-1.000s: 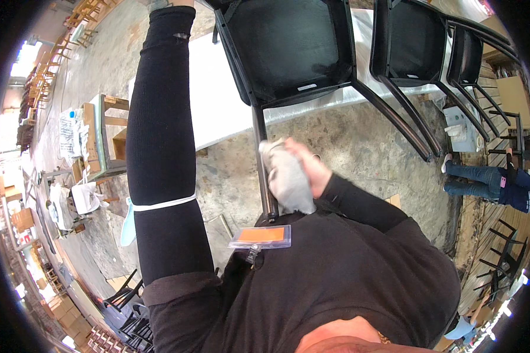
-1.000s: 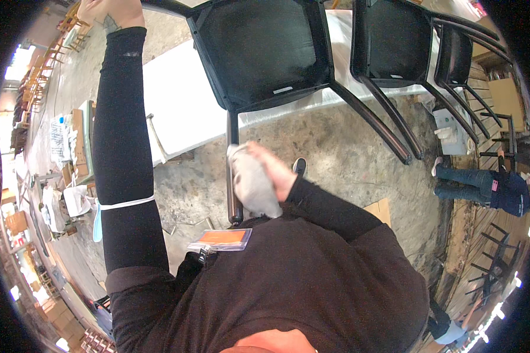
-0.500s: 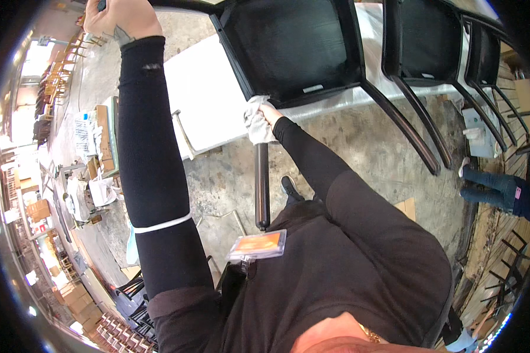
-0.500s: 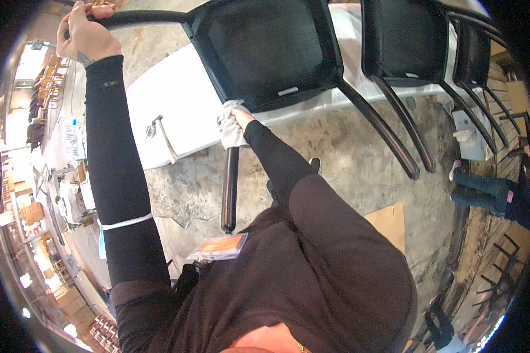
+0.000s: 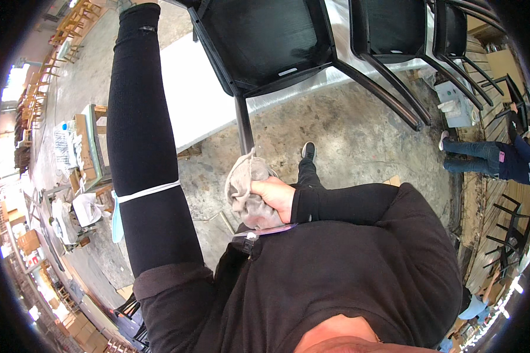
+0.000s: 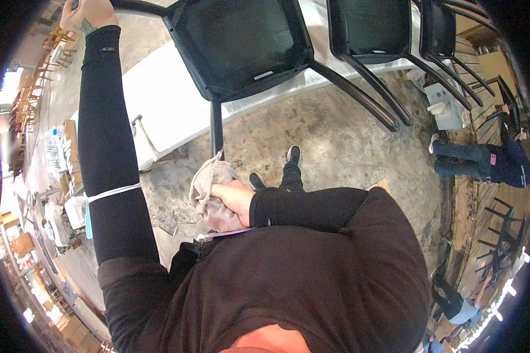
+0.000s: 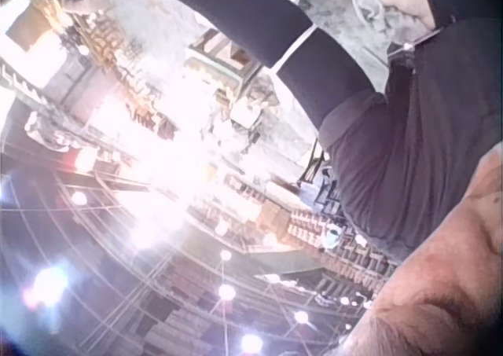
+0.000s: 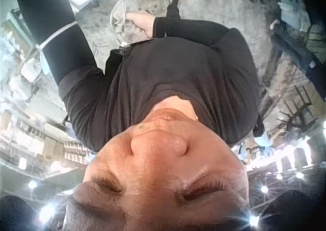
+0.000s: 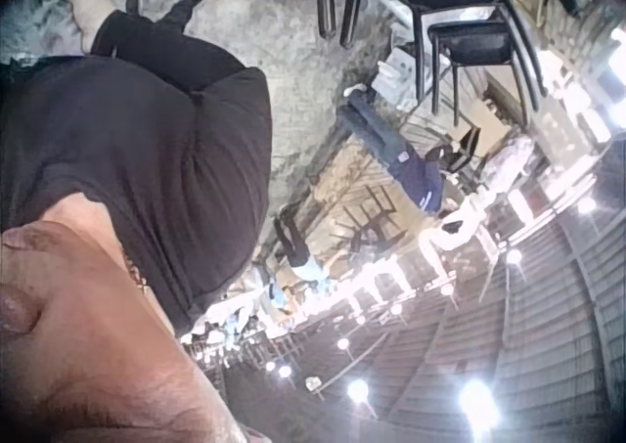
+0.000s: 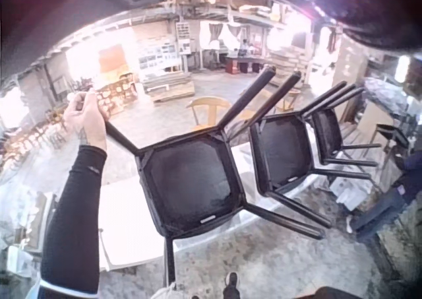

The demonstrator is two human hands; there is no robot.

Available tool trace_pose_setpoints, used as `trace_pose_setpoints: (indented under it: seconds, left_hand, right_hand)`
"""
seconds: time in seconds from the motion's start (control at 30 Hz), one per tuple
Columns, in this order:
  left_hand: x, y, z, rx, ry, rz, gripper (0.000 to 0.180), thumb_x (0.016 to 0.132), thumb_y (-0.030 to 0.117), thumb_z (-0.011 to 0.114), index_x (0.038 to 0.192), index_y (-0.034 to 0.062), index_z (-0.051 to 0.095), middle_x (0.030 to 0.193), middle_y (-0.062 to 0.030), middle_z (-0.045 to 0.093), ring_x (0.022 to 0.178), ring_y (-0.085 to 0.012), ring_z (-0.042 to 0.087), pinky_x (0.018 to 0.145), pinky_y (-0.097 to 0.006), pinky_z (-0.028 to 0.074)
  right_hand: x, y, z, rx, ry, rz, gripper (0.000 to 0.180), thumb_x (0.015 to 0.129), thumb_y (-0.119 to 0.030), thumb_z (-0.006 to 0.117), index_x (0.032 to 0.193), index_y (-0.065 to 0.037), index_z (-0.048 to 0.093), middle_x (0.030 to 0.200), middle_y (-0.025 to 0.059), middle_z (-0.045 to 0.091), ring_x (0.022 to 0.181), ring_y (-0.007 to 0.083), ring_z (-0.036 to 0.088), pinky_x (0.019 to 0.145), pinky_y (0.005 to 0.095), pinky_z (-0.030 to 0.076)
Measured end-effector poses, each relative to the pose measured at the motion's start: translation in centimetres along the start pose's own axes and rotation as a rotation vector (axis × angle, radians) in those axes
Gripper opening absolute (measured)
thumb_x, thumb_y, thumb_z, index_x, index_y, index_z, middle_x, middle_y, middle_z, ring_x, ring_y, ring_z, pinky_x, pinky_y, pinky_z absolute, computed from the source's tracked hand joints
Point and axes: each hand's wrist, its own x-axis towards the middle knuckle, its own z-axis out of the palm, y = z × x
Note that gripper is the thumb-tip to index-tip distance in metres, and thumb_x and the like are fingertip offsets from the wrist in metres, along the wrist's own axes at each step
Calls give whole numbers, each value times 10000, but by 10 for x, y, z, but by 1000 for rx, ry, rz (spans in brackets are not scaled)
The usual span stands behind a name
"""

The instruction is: The person wipes a black chair with a cloth, cleaning the seat, backrest, and legs. The person then places the chair on a table and continues wiping other parts of the chair.

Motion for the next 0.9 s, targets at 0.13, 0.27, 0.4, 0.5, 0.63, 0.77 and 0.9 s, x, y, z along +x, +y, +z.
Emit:
trace_pose_setpoints:
  seconds: [0.13,0.27,0.4,0.5,0.63,0.77,0.9]
  left_hand:
    - [1,2,-5,114,-11,49,232,914,88,618,691,72,559,529,21,511,400,-67,460,388,-232,337]
    - [4,-4,-5,79,-38,80,232,906,78,621,681,69,567,531,18,524,404,-65,465,389,-230,333]
    - [6,-9,-2,85,-55,76,244,916,92,623,680,69,566,528,23,521,409,-55,459,392,-226,328]
    - [5,-10,0,92,-64,65,252,922,103,625,679,70,566,525,27,519,413,-47,454,394,-224,324]
    - [5,-8,-2,116,-53,60,265,931,116,627,678,70,565,522,32,516,418,-36,448,397,-220,319]
    - [2,-7,-3,179,-43,85,272,941,133,635,685,71,566,526,37,515,422,-26,441,397,-220,309]
    - [0,-5,-4,140,-35,95,273,945,139,640,694,71,556,525,43,499,420,-24,435,396,-217,303]
  right_hand:
    - [50,-26,-17,-241,45,-310,260,896,-175,655,1111,-29,659,1008,96,711,802,201,704,704,357,579]
    - [152,-119,-40,-162,167,-366,173,888,-183,661,1001,-53,679,801,41,694,607,149,649,541,320,547]
    - [226,-173,-73,-208,55,-355,114,883,-191,655,881,-78,635,721,45,661,560,157,633,527,321,550]
    - [213,-152,-78,-36,-119,-302,139,909,-229,642,866,-99,616,715,34,647,554,154,623,528,314,545]
    - [122,-83,-40,-54,104,-314,156,908,-250,656,859,-111,604,711,15,629,576,146,615,524,321,523]
    - [30,-42,-20,-598,124,-407,442,854,-275,751,1186,-16,619,1065,59,679,1020,169,631,935,313,484]
    - [11,-125,-55,-1588,-60,-691,451,758,-183,780,1152,-11,643,1090,91,694,1015,165,637,954,312,480]
